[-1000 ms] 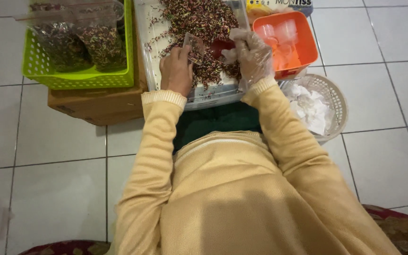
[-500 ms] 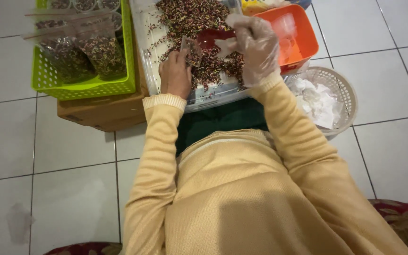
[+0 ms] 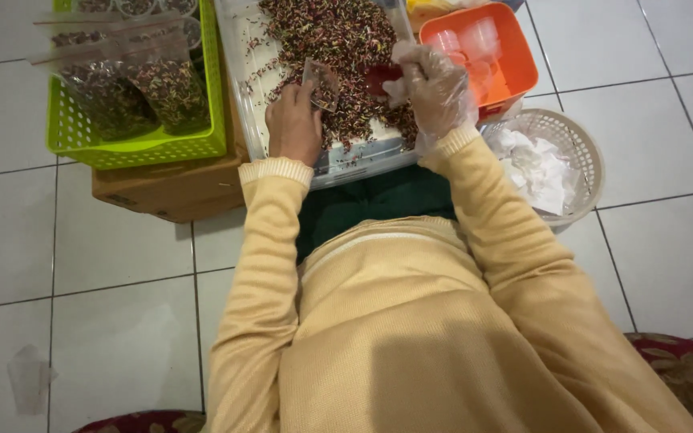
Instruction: Filling small plastic bags with sprinkles using a small plastic cup as a scoop
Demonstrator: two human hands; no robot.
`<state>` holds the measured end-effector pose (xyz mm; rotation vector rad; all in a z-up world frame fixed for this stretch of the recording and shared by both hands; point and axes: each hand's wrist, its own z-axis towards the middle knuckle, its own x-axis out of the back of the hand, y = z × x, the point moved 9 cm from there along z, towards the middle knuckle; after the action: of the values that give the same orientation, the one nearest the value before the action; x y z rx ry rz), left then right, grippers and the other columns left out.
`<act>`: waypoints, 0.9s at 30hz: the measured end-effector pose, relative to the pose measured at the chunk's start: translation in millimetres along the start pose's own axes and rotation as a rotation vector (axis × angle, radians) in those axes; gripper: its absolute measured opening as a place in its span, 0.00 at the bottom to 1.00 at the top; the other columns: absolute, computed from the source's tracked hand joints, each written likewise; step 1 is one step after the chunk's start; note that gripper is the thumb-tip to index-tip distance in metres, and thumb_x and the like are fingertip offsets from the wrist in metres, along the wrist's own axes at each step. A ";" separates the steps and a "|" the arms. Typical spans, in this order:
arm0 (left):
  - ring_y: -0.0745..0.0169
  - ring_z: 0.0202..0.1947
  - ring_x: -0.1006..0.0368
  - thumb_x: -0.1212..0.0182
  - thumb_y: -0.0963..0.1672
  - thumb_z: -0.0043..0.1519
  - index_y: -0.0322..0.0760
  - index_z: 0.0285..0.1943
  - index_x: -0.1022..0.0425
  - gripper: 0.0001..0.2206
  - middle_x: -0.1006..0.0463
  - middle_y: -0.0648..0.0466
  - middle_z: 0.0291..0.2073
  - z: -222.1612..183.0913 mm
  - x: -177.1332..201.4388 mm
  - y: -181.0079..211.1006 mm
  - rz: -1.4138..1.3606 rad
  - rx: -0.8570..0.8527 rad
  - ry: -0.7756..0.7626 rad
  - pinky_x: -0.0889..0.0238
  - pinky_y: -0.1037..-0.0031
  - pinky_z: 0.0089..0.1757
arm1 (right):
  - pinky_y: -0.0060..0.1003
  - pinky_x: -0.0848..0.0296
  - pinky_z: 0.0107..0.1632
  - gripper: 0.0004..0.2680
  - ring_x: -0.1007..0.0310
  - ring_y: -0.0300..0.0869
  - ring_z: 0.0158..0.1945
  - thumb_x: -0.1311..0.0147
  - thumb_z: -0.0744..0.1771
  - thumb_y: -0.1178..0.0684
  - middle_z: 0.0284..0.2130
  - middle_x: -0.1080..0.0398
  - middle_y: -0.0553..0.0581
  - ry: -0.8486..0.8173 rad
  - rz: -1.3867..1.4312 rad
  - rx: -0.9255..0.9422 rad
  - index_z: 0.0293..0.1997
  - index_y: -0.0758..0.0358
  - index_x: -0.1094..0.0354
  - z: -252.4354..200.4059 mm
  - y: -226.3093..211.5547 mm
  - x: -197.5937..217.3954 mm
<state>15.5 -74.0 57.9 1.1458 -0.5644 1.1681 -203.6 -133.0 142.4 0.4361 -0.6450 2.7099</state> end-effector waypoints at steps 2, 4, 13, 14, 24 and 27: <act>0.47 0.50 0.27 0.33 0.40 0.61 0.36 0.66 0.32 0.23 0.28 0.45 0.53 -0.7 -0.2 -1.4 0.009 -0.015 0.011 0.40 0.47 0.57 | 0.26 0.30 0.19 0.09 0.25 0.35 0.21 0.53 0.70 0.66 0.19 0.27 0.53 -0.044 0.085 -0.066 0.33 0.65 0.28 -0.1 -7.4 0.1; 0.46 0.49 0.27 0.33 0.40 0.60 0.36 0.65 0.32 0.23 0.28 0.45 0.52 -2.1 -2.7 -1.8 0.016 -0.034 0.021 0.40 0.47 0.56 | 0.26 0.25 0.22 0.08 0.19 0.37 0.26 0.54 0.70 0.66 0.21 0.26 0.53 -0.086 0.168 -0.133 0.34 0.66 0.29 -0.1 -16.4 1.5; 0.48 0.49 0.27 0.33 0.40 0.60 0.38 0.66 0.32 0.24 0.28 0.46 0.53 -0.9 -6.0 -4.5 0.033 -0.037 0.027 0.39 0.49 0.55 | 0.25 0.29 0.14 0.10 0.13 0.48 0.26 0.55 0.70 0.65 0.21 0.24 0.62 -0.175 0.463 -0.453 0.28 0.67 0.35 2.6 -2.5 -1.8; 0.46 0.50 0.27 0.32 0.40 0.60 0.37 0.66 0.32 0.24 0.29 0.45 0.54 -0.5 -8.1 -5.5 0.037 -0.042 0.029 0.39 0.48 0.55 | 0.25 0.27 0.16 0.08 0.13 0.49 0.29 0.55 0.70 0.63 0.22 0.24 0.63 -0.173 0.553 -0.541 0.31 0.68 0.36 5.5 -8.7 0.7; 0.45 0.49 0.27 0.32 0.39 0.59 0.36 0.66 0.33 0.24 0.28 0.44 0.52 -1.5 -5.4 -3.7 0.021 -0.050 0.036 0.40 0.50 0.54 | 0.29 0.16 0.31 0.09 0.18 0.39 0.31 0.56 0.74 0.52 0.36 0.22 0.59 -0.161 0.228 -0.071 0.45 0.63 0.31 37.9 -69.0 -1.5; 0.43 0.47 0.28 0.34 0.37 0.57 0.38 0.67 0.33 0.26 0.28 0.45 0.49 -2.3 -4.9 -3.3 0.021 -0.058 0.031 0.39 0.49 0.52 | 0.40 0.12 0.46 0.06 0.25 0.57 0.56 0.49 0.69 0.68 0.43 0.24 0.74 -0.098 0.188 0.091 0.48 0.68 0.34 38.8 -90.1 4.3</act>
<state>16.4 -73.8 51.5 1.0725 -0.5844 1.1784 -165.4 -74.3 211.2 0.5601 -0.6194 2.9201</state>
